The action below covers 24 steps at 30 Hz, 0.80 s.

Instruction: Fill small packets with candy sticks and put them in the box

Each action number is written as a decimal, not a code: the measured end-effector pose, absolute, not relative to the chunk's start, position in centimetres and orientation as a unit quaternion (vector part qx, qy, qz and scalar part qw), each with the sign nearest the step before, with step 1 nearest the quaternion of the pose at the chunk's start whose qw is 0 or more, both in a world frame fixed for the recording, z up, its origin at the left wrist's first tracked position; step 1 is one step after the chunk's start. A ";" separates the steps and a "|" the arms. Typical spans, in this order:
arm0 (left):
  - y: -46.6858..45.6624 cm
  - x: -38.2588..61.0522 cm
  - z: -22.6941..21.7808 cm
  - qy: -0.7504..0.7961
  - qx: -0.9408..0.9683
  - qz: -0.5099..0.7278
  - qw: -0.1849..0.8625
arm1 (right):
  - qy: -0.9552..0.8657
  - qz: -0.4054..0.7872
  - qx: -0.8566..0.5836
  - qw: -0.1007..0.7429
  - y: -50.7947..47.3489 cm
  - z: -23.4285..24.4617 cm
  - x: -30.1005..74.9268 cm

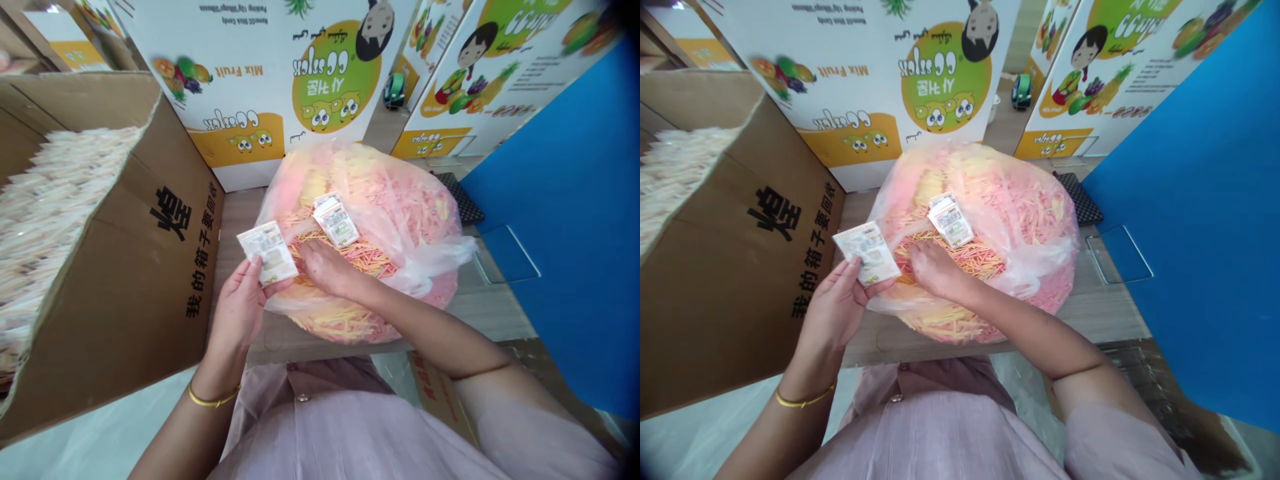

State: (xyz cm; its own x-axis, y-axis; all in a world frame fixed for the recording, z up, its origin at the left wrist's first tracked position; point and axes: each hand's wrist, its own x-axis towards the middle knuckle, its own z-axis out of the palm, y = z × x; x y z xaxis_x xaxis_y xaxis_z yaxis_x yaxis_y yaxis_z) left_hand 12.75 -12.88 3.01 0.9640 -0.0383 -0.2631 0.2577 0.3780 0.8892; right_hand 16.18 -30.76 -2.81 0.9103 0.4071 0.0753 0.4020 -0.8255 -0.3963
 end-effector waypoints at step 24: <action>-16.4 13.3 -0.2 0.088 0.522 -0.188 0.827 | -0.064 0.007 -0.849 0.525 -35.1 0.3 15.2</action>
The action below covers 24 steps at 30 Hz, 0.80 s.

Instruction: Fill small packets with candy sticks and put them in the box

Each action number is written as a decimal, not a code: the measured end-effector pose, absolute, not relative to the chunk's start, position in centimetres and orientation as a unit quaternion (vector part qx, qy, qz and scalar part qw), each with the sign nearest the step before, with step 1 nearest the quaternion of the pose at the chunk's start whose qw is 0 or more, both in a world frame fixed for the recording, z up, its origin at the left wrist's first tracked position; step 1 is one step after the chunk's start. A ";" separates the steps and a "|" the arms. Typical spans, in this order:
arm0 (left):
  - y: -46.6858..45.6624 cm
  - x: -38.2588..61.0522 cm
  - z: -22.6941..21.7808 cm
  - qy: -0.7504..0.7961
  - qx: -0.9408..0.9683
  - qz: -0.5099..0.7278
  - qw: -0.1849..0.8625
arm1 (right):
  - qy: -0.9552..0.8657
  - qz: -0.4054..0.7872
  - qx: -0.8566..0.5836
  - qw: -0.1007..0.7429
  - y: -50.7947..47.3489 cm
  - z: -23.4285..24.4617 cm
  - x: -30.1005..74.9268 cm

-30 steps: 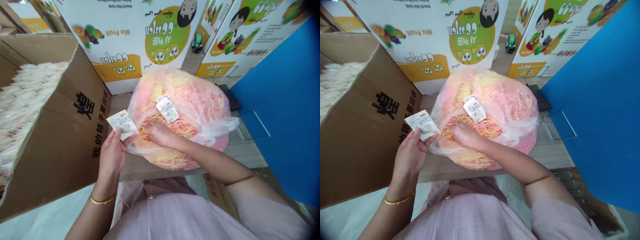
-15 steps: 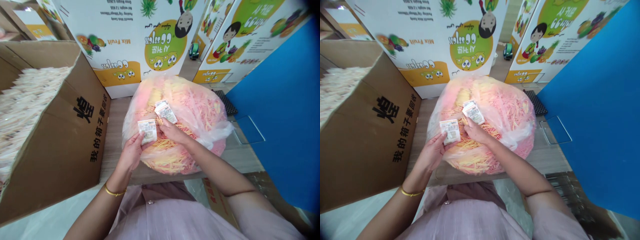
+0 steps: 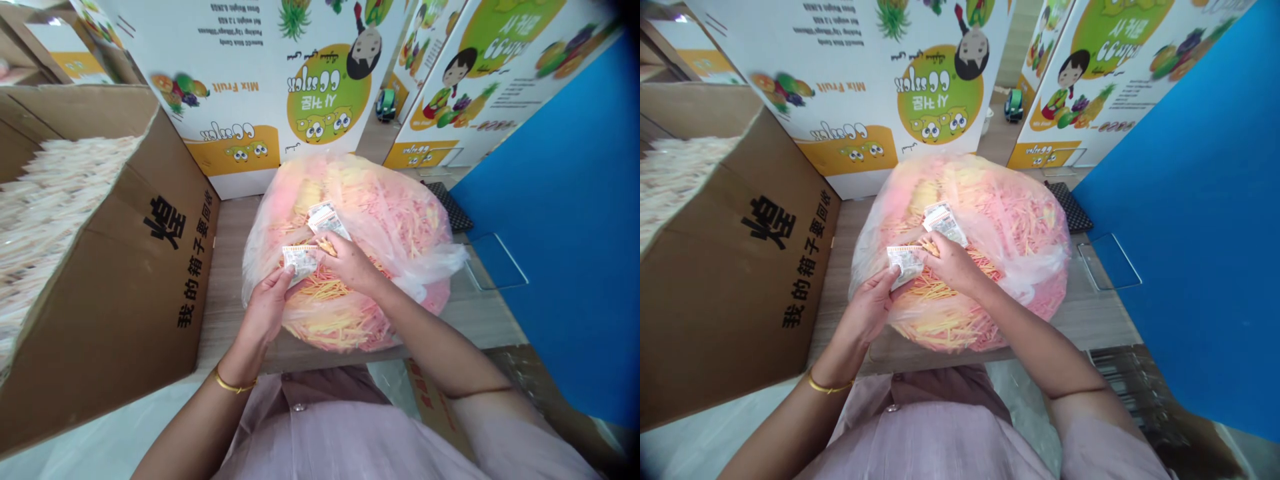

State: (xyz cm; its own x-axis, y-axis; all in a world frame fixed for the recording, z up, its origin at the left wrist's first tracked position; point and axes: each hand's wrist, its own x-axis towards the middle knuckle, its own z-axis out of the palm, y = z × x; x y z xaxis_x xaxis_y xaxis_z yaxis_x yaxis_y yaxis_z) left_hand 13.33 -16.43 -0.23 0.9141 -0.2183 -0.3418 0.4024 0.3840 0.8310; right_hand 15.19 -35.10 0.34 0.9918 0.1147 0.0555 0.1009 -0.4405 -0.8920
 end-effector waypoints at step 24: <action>-16.8 12.8 -1.0 0.067 0.562 -0.180 0.805 | -0.074 -0.086 -0.693 0.712 -35.4 3.9 14.5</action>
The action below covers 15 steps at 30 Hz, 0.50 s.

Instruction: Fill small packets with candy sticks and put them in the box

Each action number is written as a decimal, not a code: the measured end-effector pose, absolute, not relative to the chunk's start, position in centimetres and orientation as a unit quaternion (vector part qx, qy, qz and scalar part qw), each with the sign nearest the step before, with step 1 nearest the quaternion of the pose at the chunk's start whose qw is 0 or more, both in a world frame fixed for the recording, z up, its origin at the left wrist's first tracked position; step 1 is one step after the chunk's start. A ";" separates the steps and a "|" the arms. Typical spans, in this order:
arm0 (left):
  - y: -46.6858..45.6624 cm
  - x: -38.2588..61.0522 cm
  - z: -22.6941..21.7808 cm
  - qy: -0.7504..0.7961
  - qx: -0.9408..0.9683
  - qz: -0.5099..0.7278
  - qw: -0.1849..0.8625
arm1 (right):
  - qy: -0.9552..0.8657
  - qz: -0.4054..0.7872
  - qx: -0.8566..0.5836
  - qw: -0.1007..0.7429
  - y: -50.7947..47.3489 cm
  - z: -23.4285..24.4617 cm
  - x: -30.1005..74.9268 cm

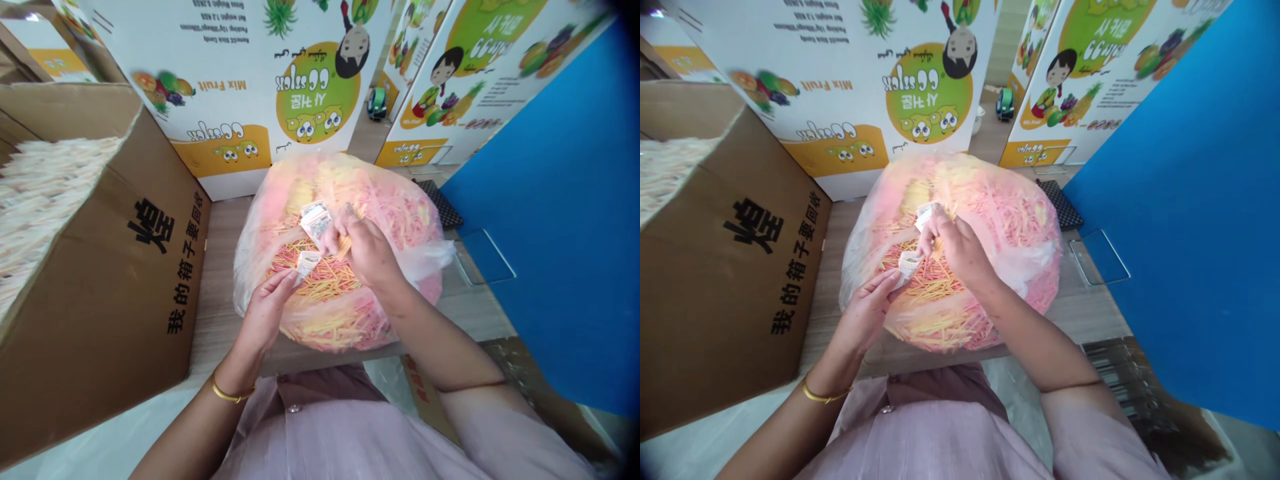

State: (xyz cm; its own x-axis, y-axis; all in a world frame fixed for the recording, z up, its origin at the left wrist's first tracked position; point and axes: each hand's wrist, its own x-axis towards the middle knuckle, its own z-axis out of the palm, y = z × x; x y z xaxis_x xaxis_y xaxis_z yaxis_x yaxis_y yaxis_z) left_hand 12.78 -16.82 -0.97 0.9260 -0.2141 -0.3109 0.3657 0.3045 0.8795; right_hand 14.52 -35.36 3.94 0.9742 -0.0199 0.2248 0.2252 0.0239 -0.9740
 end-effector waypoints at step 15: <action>-17.0 13.0 0.0 0.067 0.509 -0.244 0.823 | -0.166 -0.011 -0.733 0.660 -33.9 1.7 15.3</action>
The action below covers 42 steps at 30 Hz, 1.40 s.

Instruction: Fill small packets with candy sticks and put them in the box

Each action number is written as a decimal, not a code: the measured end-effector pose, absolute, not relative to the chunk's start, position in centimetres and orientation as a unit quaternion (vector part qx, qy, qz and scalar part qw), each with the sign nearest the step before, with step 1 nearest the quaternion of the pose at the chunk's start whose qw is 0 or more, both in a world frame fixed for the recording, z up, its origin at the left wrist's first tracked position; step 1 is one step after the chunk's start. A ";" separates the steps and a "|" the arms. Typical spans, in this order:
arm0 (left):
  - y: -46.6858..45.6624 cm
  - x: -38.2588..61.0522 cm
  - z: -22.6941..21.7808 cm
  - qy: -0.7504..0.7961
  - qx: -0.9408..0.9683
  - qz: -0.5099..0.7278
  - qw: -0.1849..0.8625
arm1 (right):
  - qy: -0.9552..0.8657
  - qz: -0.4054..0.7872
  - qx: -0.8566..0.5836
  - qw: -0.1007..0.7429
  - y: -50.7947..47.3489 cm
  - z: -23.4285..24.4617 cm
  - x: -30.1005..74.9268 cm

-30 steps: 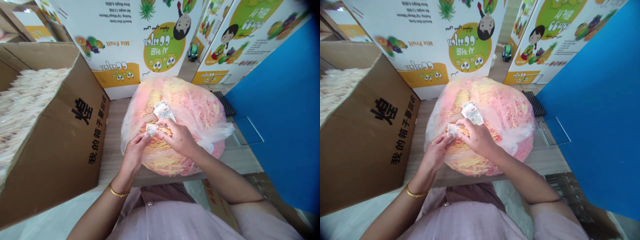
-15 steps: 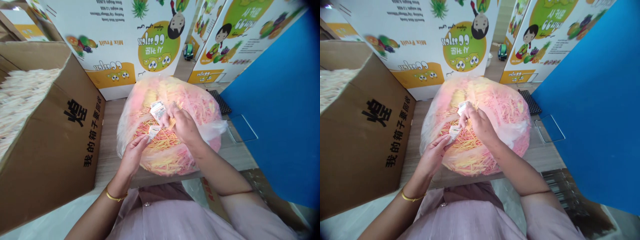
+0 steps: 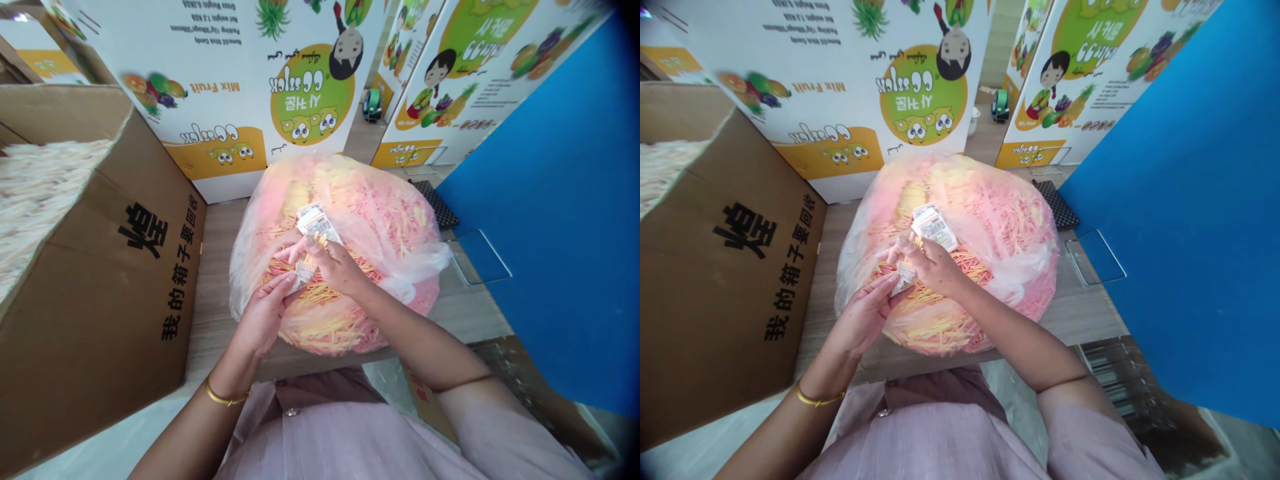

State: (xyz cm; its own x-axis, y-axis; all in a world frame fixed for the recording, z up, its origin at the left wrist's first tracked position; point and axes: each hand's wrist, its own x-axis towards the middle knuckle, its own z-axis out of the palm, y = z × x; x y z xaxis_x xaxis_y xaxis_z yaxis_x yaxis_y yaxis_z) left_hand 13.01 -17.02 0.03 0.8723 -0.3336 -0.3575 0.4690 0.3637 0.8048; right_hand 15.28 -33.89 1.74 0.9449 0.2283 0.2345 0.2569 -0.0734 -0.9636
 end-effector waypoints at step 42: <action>-17.0 12.8 0.5 0.082 0.518 -0.312 0.793 | -0.238 0.142 -0.753 0.597 -37.3 3.7 16.5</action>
State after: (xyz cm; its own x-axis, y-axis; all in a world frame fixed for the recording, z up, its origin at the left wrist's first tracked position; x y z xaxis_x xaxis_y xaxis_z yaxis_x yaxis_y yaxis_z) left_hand 12.80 -16.97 0.55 0.7923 -0.4093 -0.4525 0.5788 0.2696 0.7696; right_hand 16.46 -37.29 3.65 0.8467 0.5274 0.0702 0.1884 -0.1739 -0.9666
